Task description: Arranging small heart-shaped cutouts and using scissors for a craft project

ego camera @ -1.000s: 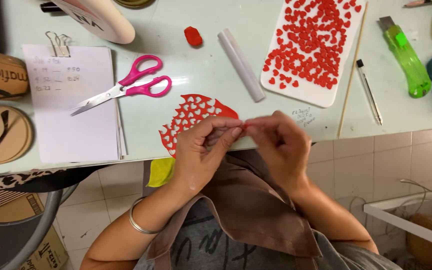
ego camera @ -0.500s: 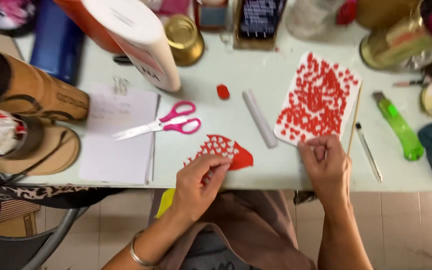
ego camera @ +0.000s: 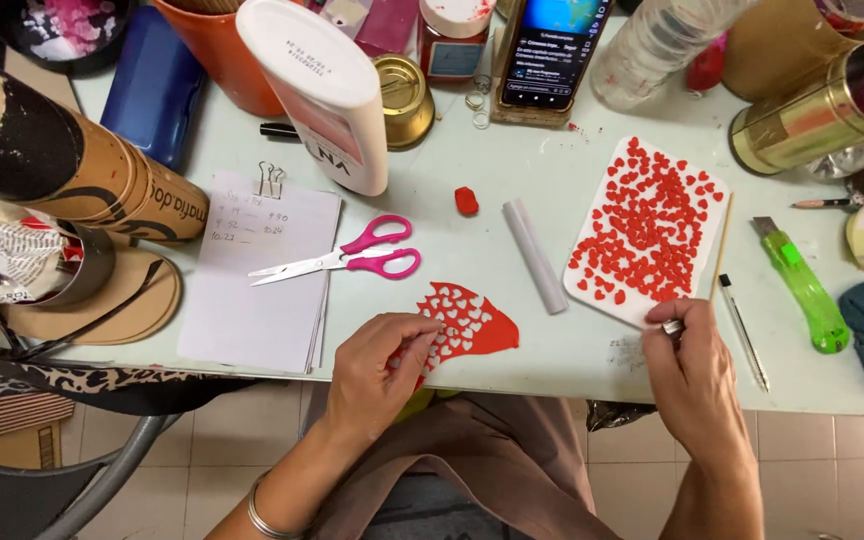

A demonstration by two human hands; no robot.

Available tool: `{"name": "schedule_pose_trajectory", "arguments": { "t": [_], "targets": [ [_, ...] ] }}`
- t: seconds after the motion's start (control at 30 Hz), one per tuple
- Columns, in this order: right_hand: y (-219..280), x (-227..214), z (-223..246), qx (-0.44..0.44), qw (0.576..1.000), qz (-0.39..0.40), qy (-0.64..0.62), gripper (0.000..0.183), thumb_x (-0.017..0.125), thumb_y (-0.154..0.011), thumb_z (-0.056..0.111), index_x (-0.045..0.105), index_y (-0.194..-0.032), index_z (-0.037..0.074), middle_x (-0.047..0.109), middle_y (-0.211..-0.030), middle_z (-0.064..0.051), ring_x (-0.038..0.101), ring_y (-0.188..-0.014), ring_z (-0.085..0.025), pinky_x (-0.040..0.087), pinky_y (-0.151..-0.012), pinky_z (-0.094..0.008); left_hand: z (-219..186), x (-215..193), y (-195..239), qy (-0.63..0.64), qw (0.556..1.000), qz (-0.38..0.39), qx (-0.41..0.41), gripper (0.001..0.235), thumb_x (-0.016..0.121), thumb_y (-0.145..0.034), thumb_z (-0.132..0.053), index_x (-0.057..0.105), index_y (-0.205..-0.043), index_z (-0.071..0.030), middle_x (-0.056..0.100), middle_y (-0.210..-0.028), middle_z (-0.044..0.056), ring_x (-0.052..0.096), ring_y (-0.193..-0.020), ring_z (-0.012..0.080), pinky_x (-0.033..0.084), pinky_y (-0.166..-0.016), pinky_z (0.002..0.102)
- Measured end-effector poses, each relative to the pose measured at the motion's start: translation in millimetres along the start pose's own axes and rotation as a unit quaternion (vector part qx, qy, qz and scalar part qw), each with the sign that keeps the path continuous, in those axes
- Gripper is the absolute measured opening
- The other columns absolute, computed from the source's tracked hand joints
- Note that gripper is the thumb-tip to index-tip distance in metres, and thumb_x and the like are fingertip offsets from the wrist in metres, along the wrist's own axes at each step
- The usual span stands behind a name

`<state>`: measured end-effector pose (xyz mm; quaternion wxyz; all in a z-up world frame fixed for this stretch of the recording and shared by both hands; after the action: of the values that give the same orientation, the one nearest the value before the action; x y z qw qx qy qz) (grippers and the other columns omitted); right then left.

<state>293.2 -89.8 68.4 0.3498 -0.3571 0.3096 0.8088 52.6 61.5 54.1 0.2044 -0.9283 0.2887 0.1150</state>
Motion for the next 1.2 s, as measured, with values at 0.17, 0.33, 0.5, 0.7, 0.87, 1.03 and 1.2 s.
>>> {"name": "schedule_pose_trajectory", "arguments": {
  "t": [0.17,0.33,0.5,0.7,0.87,1.03,1.2],
  "targets": [
    [15.5,15.7,25.3,-0.148,0.984,0.076,-0.061,0.02,0.042,-0.091,0.008,0.051,-0.108,0.003,0.055,-0.091,-0.011,0.056,-0.082,-0.016,0.043,-0.076,-0.027,7.4,-1.3,0.8,-0.017,1.0,0.022,0.006,0.011,0.053,-0.088,-0.007,0.061,-0.092,-0.001,0.064,-0.088,0.009,0.06,-0.079,0.0233,0.047,-0.073,0.031],
    [41.9,40.7,72.6,-0.347,0.934,0.077,-0.038,0.017,0.044,-0.095,-0.009,0.055,-0.107,-0.01,0.044,-0.102,-0.021,0.051,-0.09,-0.024,0.054,-0.074,-0.029,8.8,-2.6,5.0,-0.012,0.999,-0.002,0.043,0.013,0.062,-0.087,-0.001,0.058,-0.099,-0.003,0.063,-0.092,0.009,0.06,-0.081,0.0226,0.049,-0.075,0.031],
    [55.7,69.5,91.4,-0.403,0.91,0.095,-0.01,0.014,0.061,-0.086,-0.005,0.057,-0.1,-0.006,0.06,-0.096,-0.018,0.06,-0.084,-0.024,0.051,-0.075,-0.03,12.7,1.3,7.1,-0.028,0.998,0.016,0.049,0.027,0.072,-0.083,-0.01,0.057,-0.105,-0.005,0.063,-0.099,0.009,0.06,-0.087,0.0245,0.049,-0.078,0.032],
    [64.4,85.2,103.9,-0.525,0.85,0.047,0.012,0.007,0.057,-0.089,-0.008,0.061,-0.095,-0.006,0.062,-0.096,-0.017,0.061,-0.084,-0.027,0.049,-0.077,-0.035,17.3,1.9,9.5,-0.036,0.998,0.02,0.051,0.026,0.071,-0.085,-0.009,0.055,-0.107,-0.007,0.062,-0.1,0.007,0.059,-0.089,0.0245,0.049,-0.079,0.033],
    [63.6,91.3,101.4,-0.528,0.848,0.04,-0.007,0.01,0.061,-0.087,-0.009,0.054,-0.087,-0.003,0.064,-0.09,-0.016,0.06,-0.079,-0.027,0.048,-0.072,-0.033,19.6,2.9,10.5,-0.03,0.997,0.036,0.053,0.029,0.068,-0.087,-0.007,0.052,-0.111,-0.008,0.061,-0.104,0.008,0.058,-0.092,0.0264,0.049,-0.081,0.035],
    [60.0,96.6,94.2,-0.517,0.855,0.026,0.01,0.02,0.063,-0.087,-0.009,0.046,-0.083,0.0,0.064,-0.093,-0.016,0.06,-0.079,-0.027,0.048,-0.069,-0.033,20.0,2.4,10.9,-0.029,0.997,0.036,0.059,0.029,0.068,-0.087,-0.007,0.052,-0.111,-0.007,0.061,-0.104,0.009,0.059,-0.093,0.0272,0.049,-0.082,0.036],
    [59.9,97.8,96.1,-0.516,0.856,0.03,0.023,0.021,0.063,-0.087,-0.007,0.044,-0.082,0.0,0.065,-0.092,-0.016,0.061,-0.079,-0.027,0.049,-0.068,-0.033,22.4,3.7,11.7,-0.038,0.997,0.035,0.053,0.03,0.067,-0.086,-0.006,0.052,-0.111,-0.007,0.061,-0.103,0.009,0.058,-0.093,0.0277,0.049,-0.082,0.037]
  ]
}}
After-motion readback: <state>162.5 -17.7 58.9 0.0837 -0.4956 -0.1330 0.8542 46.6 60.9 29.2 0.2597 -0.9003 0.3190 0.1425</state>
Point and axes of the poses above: each hand's wrist, its own y-axis away from the middle knuckle, its own x-axis out of the palm, z = x × y, the point moved 8 cm from there along -y, towards the middle knuckle
